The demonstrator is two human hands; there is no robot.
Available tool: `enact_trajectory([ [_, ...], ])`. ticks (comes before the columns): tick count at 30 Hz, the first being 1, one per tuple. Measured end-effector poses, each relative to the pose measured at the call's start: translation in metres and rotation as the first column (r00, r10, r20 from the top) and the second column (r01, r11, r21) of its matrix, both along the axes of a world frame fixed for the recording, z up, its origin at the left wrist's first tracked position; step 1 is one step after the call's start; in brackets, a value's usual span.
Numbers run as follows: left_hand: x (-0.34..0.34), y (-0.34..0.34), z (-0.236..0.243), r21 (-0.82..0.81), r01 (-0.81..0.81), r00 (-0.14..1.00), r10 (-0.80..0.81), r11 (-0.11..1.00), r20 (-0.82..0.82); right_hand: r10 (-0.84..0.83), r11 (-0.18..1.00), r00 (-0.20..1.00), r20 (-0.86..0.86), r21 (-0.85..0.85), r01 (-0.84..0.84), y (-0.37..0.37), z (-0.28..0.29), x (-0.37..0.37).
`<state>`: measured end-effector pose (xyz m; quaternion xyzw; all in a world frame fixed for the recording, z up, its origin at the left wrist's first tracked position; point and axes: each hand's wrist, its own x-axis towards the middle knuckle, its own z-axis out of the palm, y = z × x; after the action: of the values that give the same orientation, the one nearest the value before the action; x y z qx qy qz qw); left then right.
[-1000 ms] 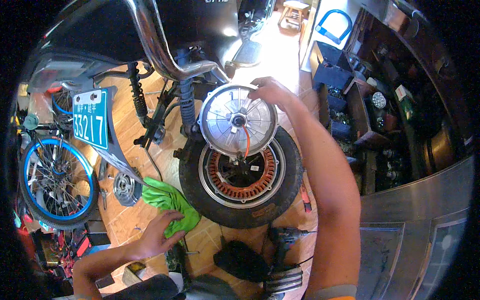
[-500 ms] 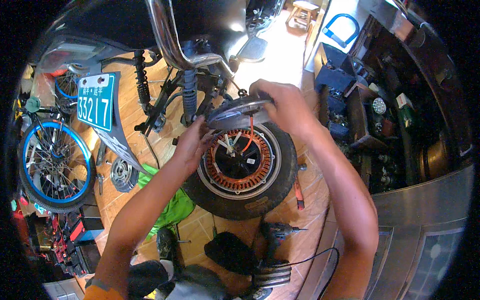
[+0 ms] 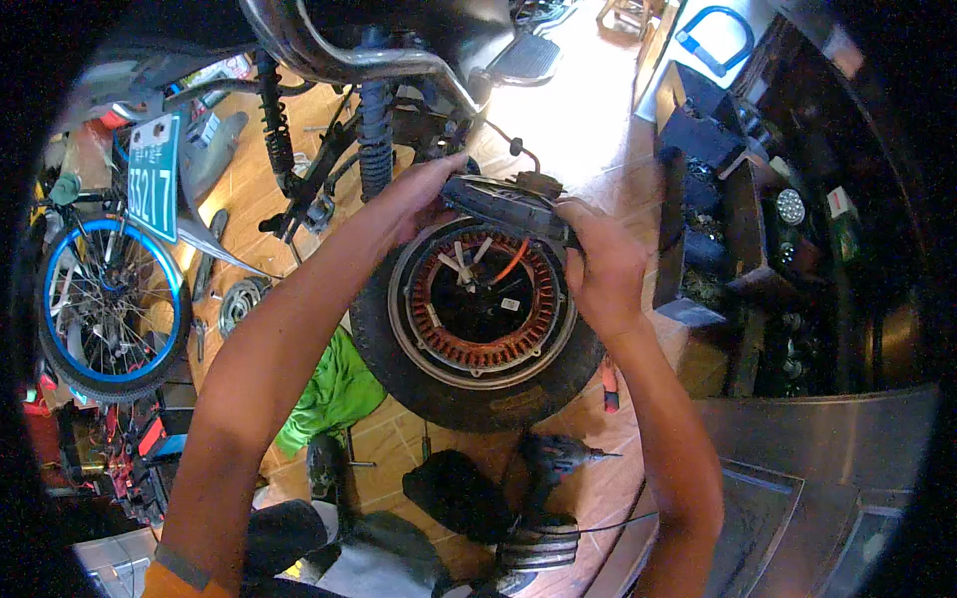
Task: The person removes the seat from a scooter, then disassembles the rear wheel motor. They separate the stator and rotor, strip and reattach wires to the rotor, and reassemble the motor components.
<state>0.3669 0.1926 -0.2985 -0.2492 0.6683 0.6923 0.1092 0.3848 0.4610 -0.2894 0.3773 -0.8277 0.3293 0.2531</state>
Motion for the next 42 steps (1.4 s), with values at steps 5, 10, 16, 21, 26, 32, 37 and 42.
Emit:
enact_trajectory([
  [5,-0.014,-0.001,-0.006,0.008,-0.057,0.996,0.057,0.998,-0.066,0.050,0.991,0.998,0.029,-0.129,-0.046,0.003,0.002,-0.006],
  [10,-0.024,-0.011,-0.005,-0.355,0.170,0.981,-0.191,0.919,-0.025,0.022,0.998,0.998,-0.062,-0.062,-0.026,0.002,0.001,-0.010],
  [16,-0.068,-0.004,-0.010,-0.244,0.084,0.988,-0.113,0.966,-0.105,0.013,0.987,1.000,-0.028,-0.161,-0.017,-0.007,-0.007,0.001],
  [21,-0.112,-0.003,-0.022,0.023,-0.022,0.995,0.024,0.999,-0.100,0.048,0.995,0.996,-0.081,-0.081,-0.054,-0.013,0.000,0.009],
  [26,-0.123,-0.001,-0.035,0.381,0.048,0.988,0.012,0.923,-0.155,0.014,0.998,0.997,-0.070,0.067,-0.009,-0.021,0.016,0.012],
  [32,-0.118,-0.011,-0.028,0.785,-0.252,0.892,0.451,0.567,-0.039,0.105,0.975,0.985,-0.137,0.209,-0.075,-0.029,0.028,0.004],
  [37,-0.118,-0.011,-0.025,0.513,-0.298,0.853,0.466,0.805,-0.235,0.153,0.970,0.921,-0.358,0.234,-0.070,-0.027,0.010,0.017],
  [42,-0.102,-0.010,-0.031,0.255,-0.415,0.853,0.471,0.873,-0.224,0.132,0.969,0.936,-0.327,0.243,-0.051,-0.019,-0.015,0.019],
])
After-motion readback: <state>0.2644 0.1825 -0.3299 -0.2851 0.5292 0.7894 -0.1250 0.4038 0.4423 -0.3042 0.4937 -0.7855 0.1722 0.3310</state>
